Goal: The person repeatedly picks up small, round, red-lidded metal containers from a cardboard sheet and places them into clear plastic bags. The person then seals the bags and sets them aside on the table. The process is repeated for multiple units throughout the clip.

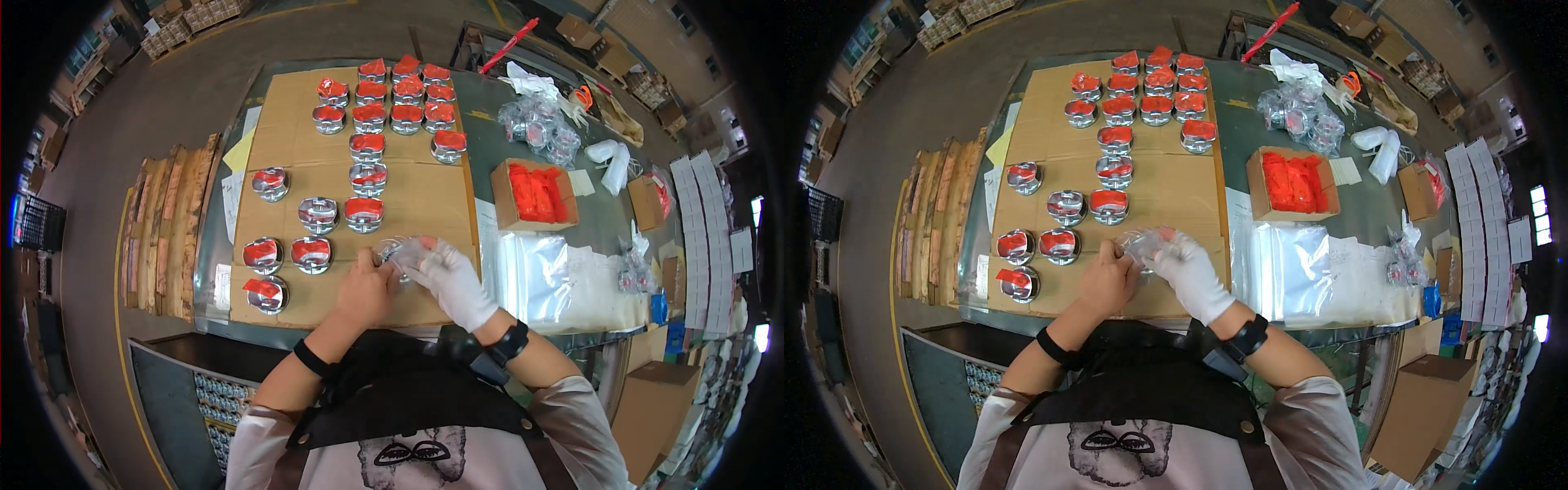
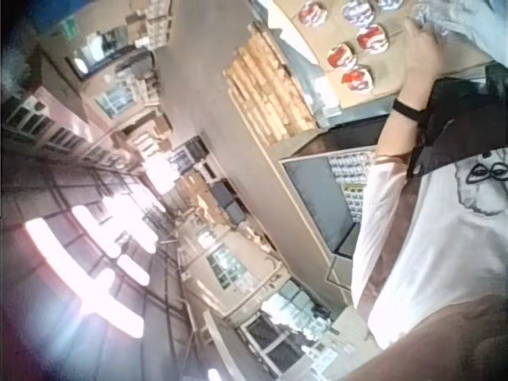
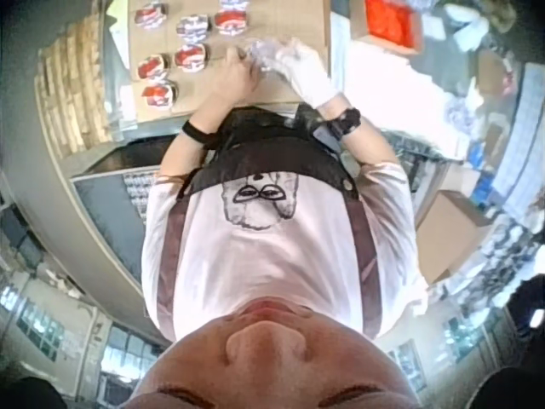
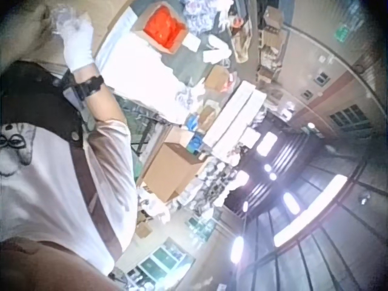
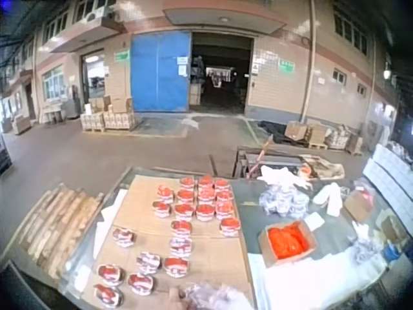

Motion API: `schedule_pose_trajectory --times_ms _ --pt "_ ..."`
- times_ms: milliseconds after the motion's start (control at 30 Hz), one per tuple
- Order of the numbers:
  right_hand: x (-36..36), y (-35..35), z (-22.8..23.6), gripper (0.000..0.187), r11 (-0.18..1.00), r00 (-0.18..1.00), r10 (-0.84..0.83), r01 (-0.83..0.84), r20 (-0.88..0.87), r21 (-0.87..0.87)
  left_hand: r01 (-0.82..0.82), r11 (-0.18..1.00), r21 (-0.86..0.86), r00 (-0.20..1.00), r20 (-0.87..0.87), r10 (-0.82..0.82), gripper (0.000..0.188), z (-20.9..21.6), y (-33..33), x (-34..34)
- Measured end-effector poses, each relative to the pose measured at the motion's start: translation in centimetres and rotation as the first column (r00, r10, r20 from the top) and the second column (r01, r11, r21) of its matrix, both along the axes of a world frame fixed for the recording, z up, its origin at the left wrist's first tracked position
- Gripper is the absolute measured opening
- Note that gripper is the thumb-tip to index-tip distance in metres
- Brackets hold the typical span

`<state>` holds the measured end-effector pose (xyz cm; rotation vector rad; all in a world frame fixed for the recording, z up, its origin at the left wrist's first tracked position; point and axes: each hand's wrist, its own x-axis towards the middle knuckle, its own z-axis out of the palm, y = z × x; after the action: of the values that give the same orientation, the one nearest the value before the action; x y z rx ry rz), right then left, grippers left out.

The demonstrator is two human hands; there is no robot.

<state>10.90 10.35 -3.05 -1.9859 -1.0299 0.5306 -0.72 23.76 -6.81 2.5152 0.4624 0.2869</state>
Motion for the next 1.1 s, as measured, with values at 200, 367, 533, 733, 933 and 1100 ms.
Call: schedule_pose_trajectory --times_ms 200,367,533,733,933,1100 --pt "-0.8 0.5 0.8 0.024 0.844 0.572 0.453 -0.028 0.684 -0.536 -0.058 0.974 -0.218 0.991 0.108 0.084 0.028 0.8 -0.3 -0.8" --pt "3.6 2.4 -2.2 0.012 0.926 0.831 0.373 -0.305 0.412 -0.223 -0.117 0.991 -0.067 0.983 -0.149 0.106 0.042 0.8 -1.6 1.0" --pt "6.1 -3.6 -3.0 0.019 0.990 0.965 0.142 -0.143 0.219 -0.013 0.003 0.967 -0.254 0.977 0.207 0.052 0.042 2.4 -3.7 3.9" --pt "12.8 -30.5 -2.9 0.037 0.902 0.795 -0.417 0.421 -0.440 -0.095 0.277 0.874 -0.401 0.957 0.196 -0.213 0.036 2.9 -16.7 14.6" --pt "27.1 -43.8 -5.1 0.023 0.420 0.487 -0.768 0.873 0.415 -0.246 0.382 0.917 -0.111 0.907 -0.146 -0.396 0.028 -5.6 -26.4 23.5" --pt "37.4 -47.8 -11.2 0.023 0.271 0.461 -0.622 0.885 0.634 -0.378 0.248 0.966 -0.075 0.934 -0.246 -0.259 0.034 -5.3 -30.9 25.9"
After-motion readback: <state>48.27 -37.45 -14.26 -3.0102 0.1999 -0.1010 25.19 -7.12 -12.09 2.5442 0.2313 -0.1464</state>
